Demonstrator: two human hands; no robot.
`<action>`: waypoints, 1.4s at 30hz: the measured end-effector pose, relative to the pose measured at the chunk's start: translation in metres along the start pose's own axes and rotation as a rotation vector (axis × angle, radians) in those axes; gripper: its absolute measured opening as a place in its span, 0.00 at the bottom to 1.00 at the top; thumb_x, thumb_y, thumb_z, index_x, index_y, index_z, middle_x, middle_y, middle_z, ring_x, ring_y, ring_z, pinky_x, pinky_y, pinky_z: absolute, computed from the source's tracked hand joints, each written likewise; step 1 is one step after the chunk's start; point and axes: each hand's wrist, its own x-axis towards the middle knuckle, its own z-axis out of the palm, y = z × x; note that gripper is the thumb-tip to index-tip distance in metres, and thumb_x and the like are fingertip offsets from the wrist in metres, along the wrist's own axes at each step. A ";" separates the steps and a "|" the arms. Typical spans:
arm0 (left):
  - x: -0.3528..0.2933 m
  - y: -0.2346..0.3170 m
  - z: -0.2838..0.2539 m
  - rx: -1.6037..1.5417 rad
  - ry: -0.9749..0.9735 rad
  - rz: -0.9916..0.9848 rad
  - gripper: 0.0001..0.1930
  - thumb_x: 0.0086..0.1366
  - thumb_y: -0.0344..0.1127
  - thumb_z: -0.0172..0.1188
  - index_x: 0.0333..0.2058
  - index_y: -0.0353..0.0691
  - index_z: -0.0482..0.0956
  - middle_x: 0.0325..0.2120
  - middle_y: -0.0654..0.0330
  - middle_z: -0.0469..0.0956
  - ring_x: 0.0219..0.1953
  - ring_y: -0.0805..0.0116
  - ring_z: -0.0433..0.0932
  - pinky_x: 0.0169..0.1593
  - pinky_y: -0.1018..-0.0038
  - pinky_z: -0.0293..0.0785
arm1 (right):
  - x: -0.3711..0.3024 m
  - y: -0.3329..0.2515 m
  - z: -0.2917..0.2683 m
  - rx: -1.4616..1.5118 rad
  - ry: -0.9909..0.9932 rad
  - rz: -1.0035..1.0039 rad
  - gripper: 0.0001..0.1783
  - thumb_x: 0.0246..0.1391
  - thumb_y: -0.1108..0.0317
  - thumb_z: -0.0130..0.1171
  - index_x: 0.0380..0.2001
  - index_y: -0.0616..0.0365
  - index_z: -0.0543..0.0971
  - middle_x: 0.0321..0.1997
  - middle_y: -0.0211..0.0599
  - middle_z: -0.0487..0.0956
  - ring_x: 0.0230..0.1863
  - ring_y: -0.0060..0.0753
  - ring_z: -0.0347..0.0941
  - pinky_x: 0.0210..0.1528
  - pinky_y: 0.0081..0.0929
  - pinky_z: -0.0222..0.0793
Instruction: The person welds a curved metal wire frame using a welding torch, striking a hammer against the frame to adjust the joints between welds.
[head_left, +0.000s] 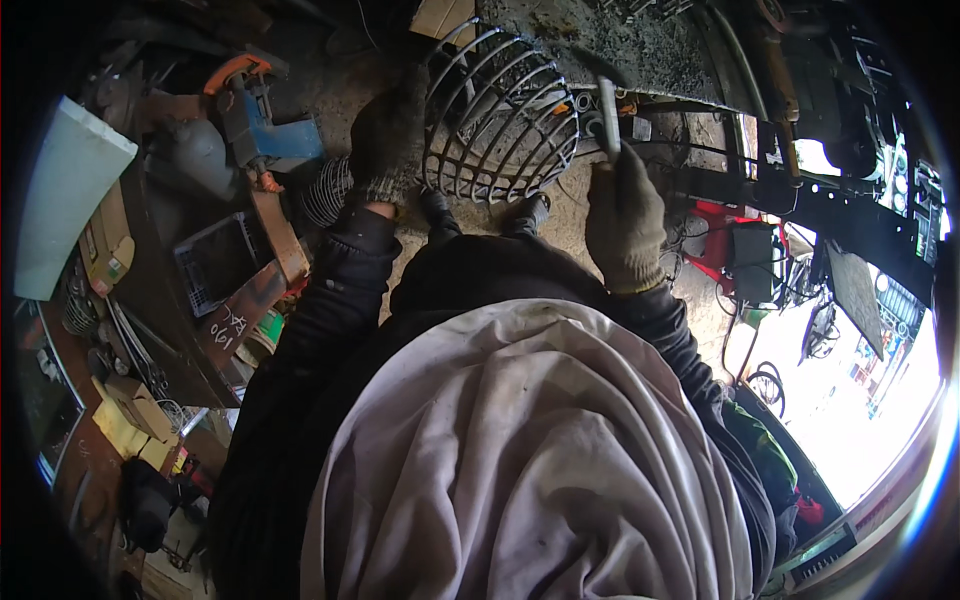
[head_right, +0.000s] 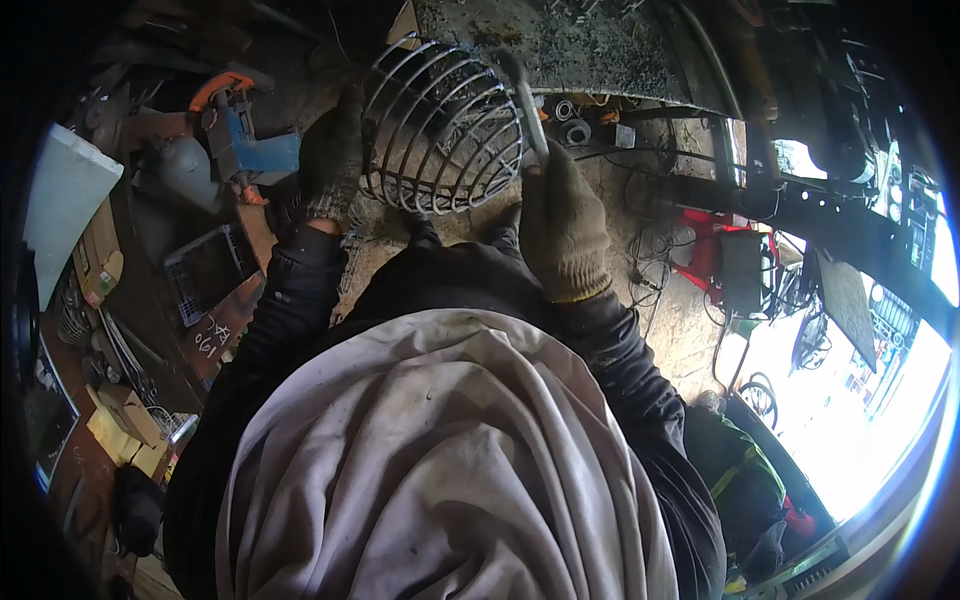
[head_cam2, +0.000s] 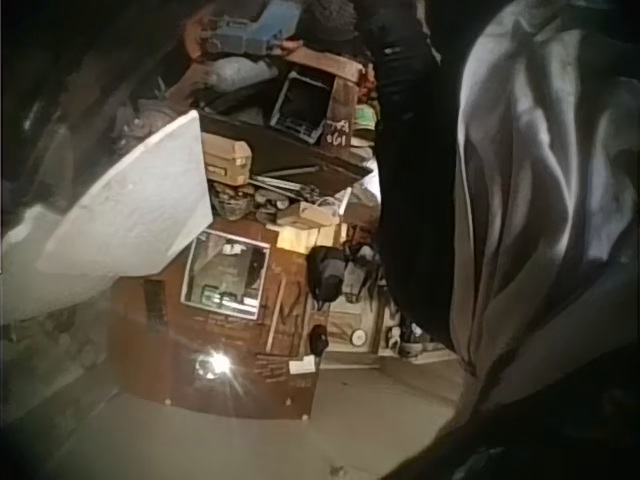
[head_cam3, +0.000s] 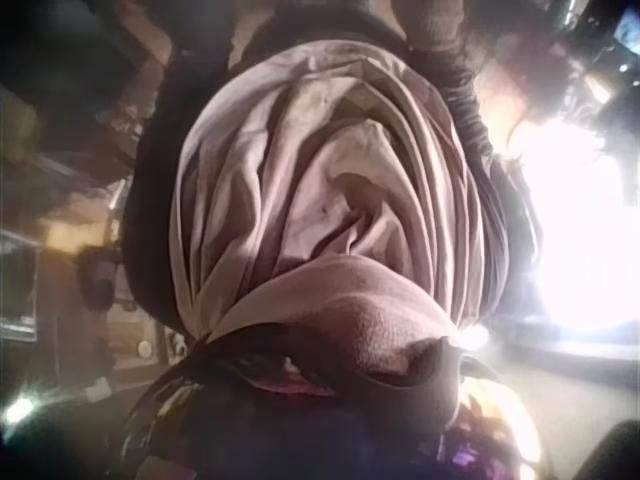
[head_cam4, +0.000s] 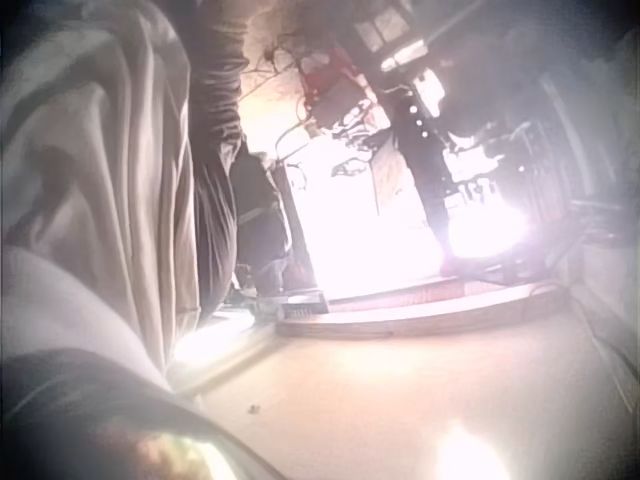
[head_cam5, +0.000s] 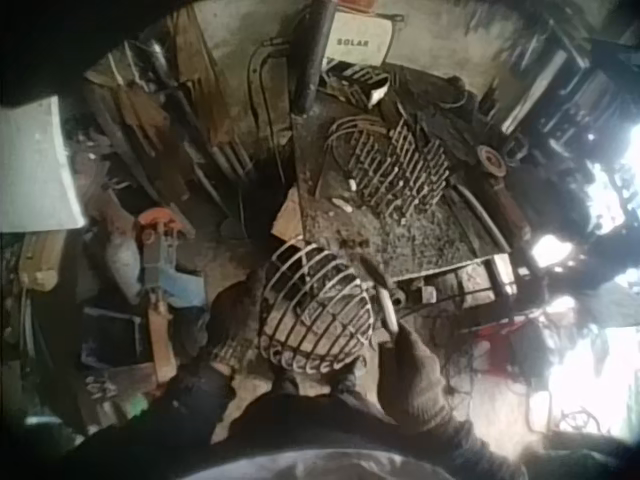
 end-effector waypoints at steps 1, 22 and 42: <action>-0.004 -0.003 0.004 -0.236 0.002 -0.086 0.20 0.69 0.34 0.55 0.59 0.44 0.69 0.29 0.50 0.78 0.31 0.53 0.79 0.36 0.60 0.75 | -0.004 -0.017 -0.007 -0.038 -0.010 0.006 0.14 0.67 0.61 0.51 0.49 0.59 0.75 0.31 0.51 0.78 0.33 0.54 0.78 0.34 0.41 0.71; -0.006 -0.003 0.026 -0.322 -0.024 -0.265 0.26 0.66 0.35 0.60 0.61 0.40 0.64 0.25 0.50 0.76 0.29 0.51 0.78 0.34 0.58 0.74 | 0.008 0.006 -0.002 -0.081 -0.116 0.065 0.13 0.66 0.64 0.51 0.48 0.60 0.76 0.26 0.48 0.77 0.28 0.42 0.77 0.31 0.34 0.70; -0.007 0.002 0.013 -0.327 -0.006 -0.161 0.18 0.72 0.38 0.52 0.57 0.39 0.69 0.27 0.47 0.76 0.30 0.52 0.77 0.34 0.61 0.73 | 0.006 0.018 -0.004 -0.194 0.109 -0.223 0.18 0.63 0.65 0.54 0.55 0.57 0.74 0.35 0.50 0.81 0.35 0.54 0.80 0.34 0.43 0.75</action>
